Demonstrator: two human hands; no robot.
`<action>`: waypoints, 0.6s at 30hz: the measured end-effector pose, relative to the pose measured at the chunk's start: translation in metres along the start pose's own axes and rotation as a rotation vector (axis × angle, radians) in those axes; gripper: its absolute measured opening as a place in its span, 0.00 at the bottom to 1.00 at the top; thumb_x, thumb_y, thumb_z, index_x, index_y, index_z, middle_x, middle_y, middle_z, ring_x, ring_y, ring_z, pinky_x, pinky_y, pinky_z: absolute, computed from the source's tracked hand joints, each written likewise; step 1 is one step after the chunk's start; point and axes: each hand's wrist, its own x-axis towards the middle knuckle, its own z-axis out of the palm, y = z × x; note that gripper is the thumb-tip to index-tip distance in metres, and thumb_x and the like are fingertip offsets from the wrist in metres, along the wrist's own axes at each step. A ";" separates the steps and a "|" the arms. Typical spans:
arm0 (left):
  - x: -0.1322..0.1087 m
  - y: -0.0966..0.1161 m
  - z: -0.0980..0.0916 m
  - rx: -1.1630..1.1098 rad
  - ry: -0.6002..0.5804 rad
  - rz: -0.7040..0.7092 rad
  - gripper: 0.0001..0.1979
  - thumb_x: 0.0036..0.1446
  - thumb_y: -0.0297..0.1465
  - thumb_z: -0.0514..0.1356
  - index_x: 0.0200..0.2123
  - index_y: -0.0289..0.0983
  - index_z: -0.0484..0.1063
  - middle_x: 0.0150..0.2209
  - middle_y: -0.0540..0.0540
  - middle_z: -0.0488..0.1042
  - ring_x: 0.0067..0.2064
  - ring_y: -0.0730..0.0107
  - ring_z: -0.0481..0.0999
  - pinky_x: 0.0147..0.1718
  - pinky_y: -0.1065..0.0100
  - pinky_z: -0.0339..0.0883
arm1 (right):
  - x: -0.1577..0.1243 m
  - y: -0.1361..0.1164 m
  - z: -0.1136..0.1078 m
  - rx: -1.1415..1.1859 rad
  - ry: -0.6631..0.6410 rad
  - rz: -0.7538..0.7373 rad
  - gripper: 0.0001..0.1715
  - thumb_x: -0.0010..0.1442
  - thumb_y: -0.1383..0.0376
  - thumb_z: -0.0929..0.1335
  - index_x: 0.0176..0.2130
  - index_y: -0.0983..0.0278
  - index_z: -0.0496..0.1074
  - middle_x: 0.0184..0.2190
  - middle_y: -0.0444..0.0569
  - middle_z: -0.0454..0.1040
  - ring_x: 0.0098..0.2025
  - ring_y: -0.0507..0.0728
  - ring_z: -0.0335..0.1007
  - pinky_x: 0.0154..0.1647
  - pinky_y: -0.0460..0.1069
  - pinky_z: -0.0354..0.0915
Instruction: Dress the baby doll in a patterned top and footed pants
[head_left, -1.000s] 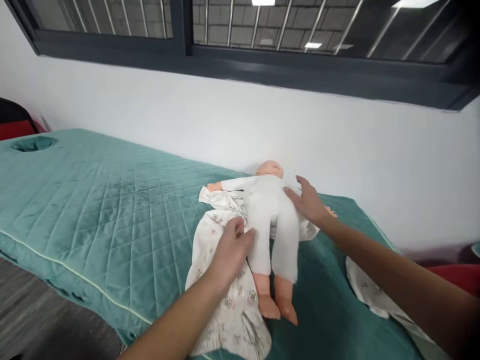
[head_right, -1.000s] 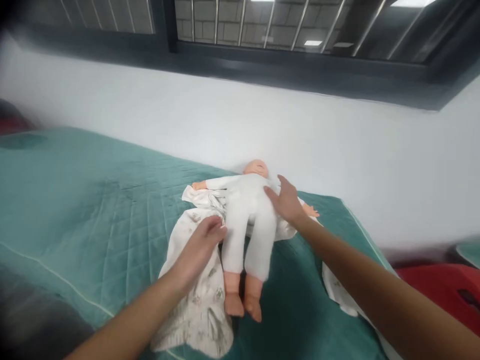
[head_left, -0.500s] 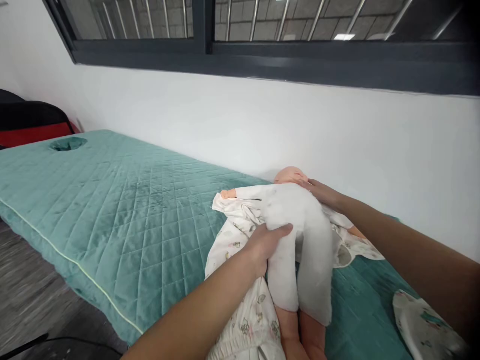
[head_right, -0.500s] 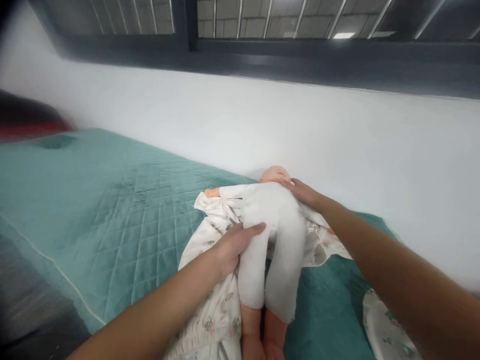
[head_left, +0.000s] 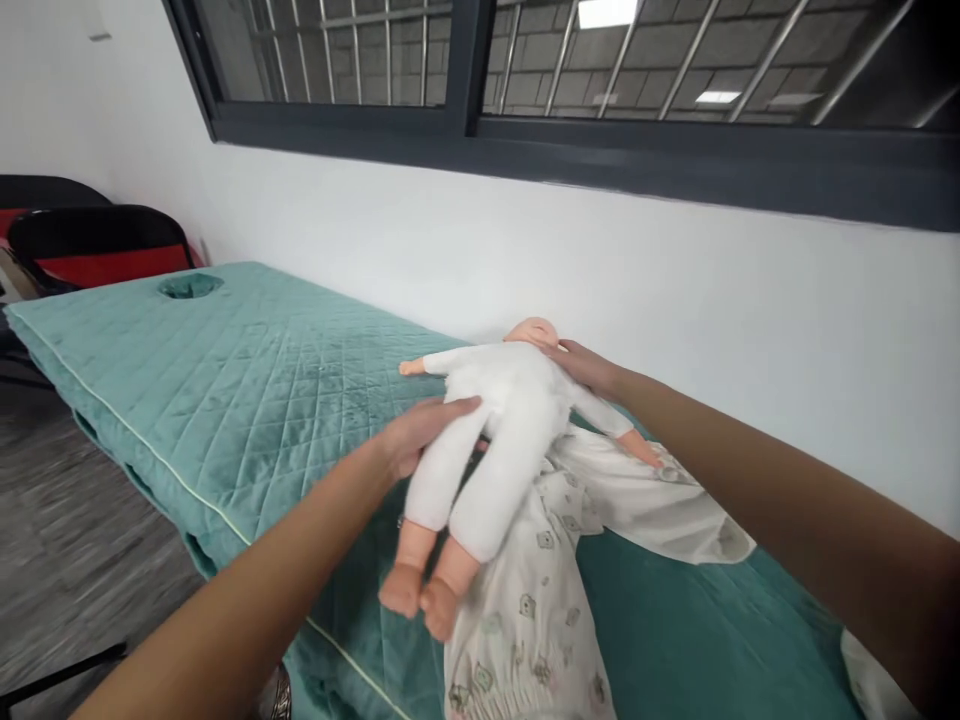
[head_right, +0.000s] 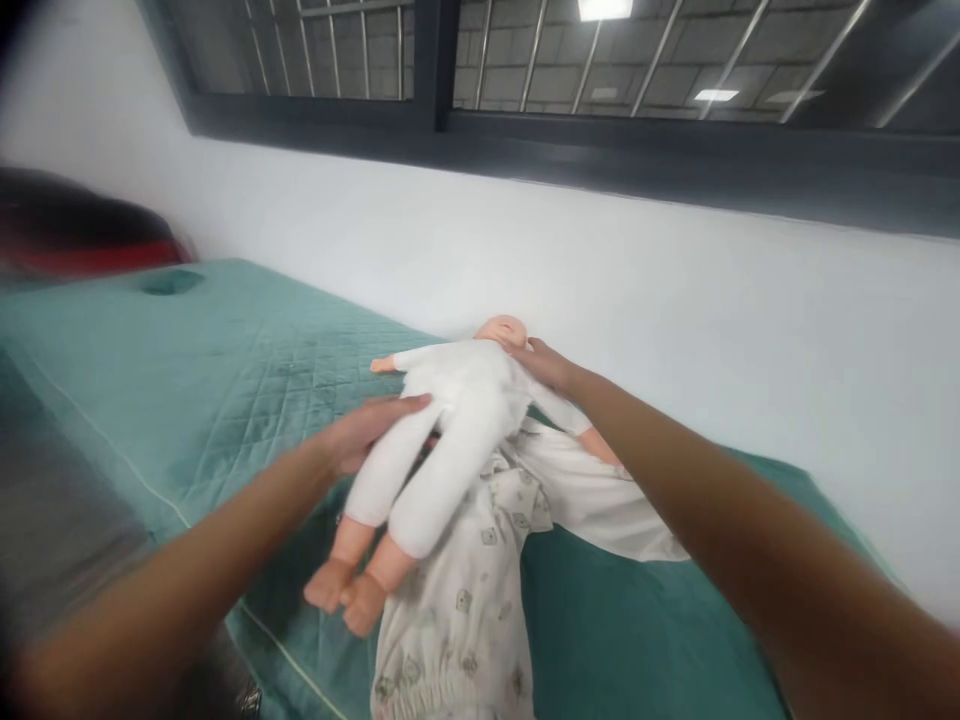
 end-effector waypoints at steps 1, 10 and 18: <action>0.002 0.003 -0.016 0.012 0.007 -0.017 0.20 0.53 0.43 0.64 0.41 0.33 0.75 0.39 0.38 0.81 0.42 0.54 0.80 0.40 0.60 0.74 | 0.009 -0.006 0.012 0.023 -0.025 0.006 0.59 0.50 0.37 0.70 0.66 0.69 0.56 0.61 0.66 0.66 0.54 0.69 0.71 0.51 0.58 0.71; 0.024 0.017 -0.109 0.288 0.086 -0.079 0.22 0.51 0.51 0.60 0.34 0.37 0.75 0.29 0.41 0.79 0.38 0.55 0.80 0.36 0.59 0.74 | 0.062 -0.047 0.086 0.024 -0.160 -0.153 0.54 0.53 0.39 0.69 0.65 0.68 0.55 0.66 0.65 0.58 0.62 0.70 0.62 0.59 0.58 0.64; 0.000 0.011 -0.098 0.717 0.510 0.168 0.27 0.58 0.51 0.54 0.49 0.35 0.69 0.41 0.39 0.78 0.49 0.48 0.74 0.42 0.56 0.69 | 0.039 0.029 0.055 -0.212 -0.045 -0.056 0.42 0.60 0.38 0.60 0.59 0.66 0.61 0.57 0.63 0.70 0.55 0.66 0.67 0.50 0.55 0.64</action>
